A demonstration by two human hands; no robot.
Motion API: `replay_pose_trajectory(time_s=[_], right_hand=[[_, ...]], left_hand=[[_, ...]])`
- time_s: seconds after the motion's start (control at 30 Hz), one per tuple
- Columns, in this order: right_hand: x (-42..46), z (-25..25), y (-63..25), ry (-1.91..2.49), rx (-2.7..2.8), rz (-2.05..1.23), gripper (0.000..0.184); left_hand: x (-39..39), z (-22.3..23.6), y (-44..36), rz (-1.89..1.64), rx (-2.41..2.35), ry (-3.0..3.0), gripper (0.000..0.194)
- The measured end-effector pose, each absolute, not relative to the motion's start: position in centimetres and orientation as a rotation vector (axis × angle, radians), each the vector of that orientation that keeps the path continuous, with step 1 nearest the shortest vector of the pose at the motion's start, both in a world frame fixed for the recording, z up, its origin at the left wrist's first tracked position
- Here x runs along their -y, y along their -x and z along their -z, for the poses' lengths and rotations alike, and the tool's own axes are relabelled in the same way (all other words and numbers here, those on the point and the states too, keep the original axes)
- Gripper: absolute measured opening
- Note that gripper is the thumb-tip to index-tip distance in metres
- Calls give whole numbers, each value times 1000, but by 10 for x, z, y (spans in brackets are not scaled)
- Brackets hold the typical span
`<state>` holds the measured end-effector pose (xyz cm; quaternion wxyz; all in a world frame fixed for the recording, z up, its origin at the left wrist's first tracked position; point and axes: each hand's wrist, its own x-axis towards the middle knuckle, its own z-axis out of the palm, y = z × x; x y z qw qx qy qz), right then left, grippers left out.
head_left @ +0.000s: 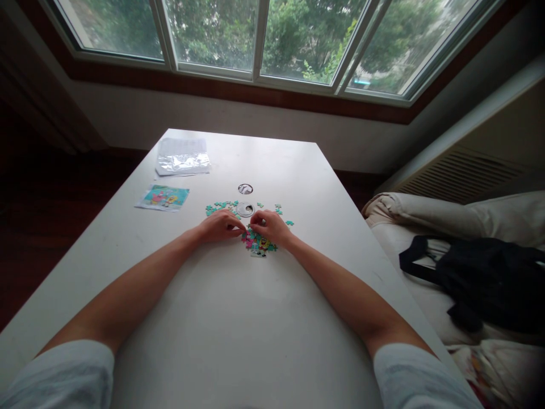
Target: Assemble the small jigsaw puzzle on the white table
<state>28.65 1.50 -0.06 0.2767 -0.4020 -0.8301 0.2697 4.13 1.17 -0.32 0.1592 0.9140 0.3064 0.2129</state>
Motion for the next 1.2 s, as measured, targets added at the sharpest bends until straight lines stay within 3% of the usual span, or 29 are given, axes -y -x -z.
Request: replay_pose_trajectory(time_s=[0.6, 1.03, 1.2], right_hand=[[-20, 10, -286, 1134, 2302, -511, 2], [-32, 10, -300, 1248, 2093, -408, 11], [-41, 8, -317, 1279, 1987, -401, 15]], left_hand=[[-12, 3, -42, -570, -889, -2612, 24], [-8, -2, -46, -652, -884, -2588, 30], [-13, 1, -41, -798, -1094, -2631, 32]])
